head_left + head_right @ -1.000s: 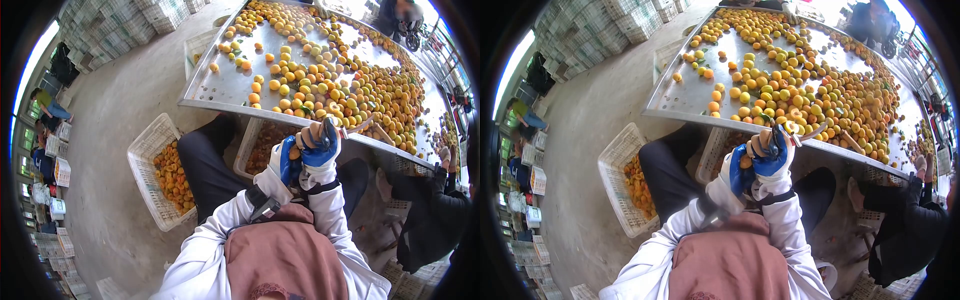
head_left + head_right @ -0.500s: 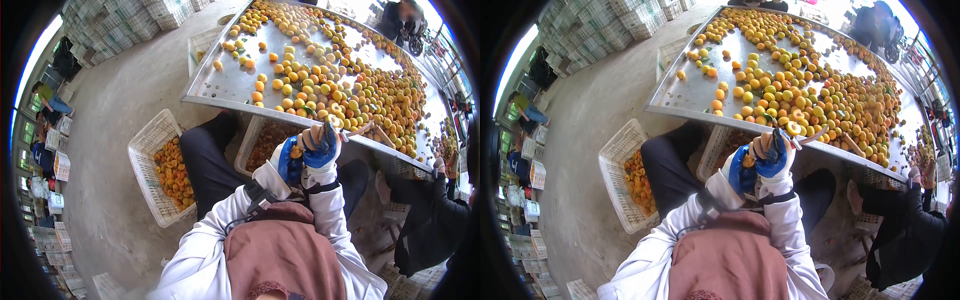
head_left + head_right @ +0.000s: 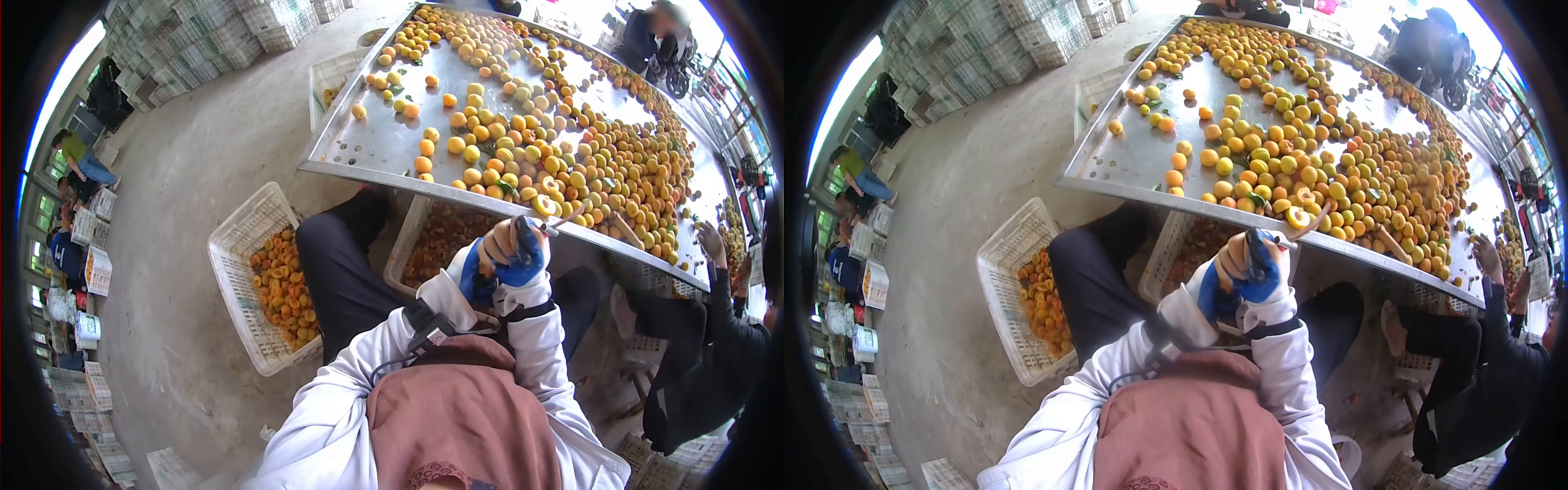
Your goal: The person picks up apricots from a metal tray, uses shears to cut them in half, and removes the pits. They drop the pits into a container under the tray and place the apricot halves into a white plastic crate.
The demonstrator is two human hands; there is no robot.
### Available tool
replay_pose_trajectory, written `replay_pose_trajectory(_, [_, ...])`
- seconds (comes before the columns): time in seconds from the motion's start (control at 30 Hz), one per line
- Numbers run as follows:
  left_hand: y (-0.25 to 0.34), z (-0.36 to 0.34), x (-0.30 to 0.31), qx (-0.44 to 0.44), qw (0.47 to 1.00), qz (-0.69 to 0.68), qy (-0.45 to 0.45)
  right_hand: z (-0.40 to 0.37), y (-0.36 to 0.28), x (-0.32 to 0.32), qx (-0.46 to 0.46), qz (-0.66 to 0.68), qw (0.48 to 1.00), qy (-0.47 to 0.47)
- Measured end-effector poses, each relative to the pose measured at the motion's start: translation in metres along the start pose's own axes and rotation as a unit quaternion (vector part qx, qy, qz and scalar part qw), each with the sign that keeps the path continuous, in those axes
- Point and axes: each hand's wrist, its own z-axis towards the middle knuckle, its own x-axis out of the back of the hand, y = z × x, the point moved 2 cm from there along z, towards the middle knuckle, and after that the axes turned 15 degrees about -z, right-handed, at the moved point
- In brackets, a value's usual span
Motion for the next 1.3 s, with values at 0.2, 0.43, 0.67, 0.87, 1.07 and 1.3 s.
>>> replay_pose_trajectory(0.2, [0.053, -0.01, -0.011, 0.083, 0.99, -0.075, 0.088, -0.034, -0.007, 0.02, -0.046, -0.119, 0.974, 0.187])
replay_pose_trajectory(0.43, [0.062, -0.021, -0.041, 0.024, 0.986, 0.019, 0.162, -0.037, -0.014, -0.012, -0.102, -0.723, 0.671, 0.127])
replay_pose_trajectory(0.67, [0.061, -0.024, -0.038, -0.001, 0.981, 0.106, 0.165, -0.035, -0.01, -0.01, -0.048, -0.788, 0.601, 0.12])
replay_pose_trajectory(0.87, [0.067, -0.027, -0.045, 0.016, 0.969, 0.203, 0.143, -0.042, -0.013, -0.005, -0.01, -0.794, 0.601, 0.089])
replay_pose_trajectory(1.07, [0.045, -0.018, -0.01, -0.269, 0.818, 0.506, -0.052, -0.058, -0.001, -0.012, 0.057, -0.833, 0.541, 0.101])
replay_pose_trajectory(1.3, [0.017, -0.029, -0.022, -0.13, 0.948, 0.25, 0.147, -0.077, 0.025, 0.001, -0.021, -0.682, 0.658, 0.319])
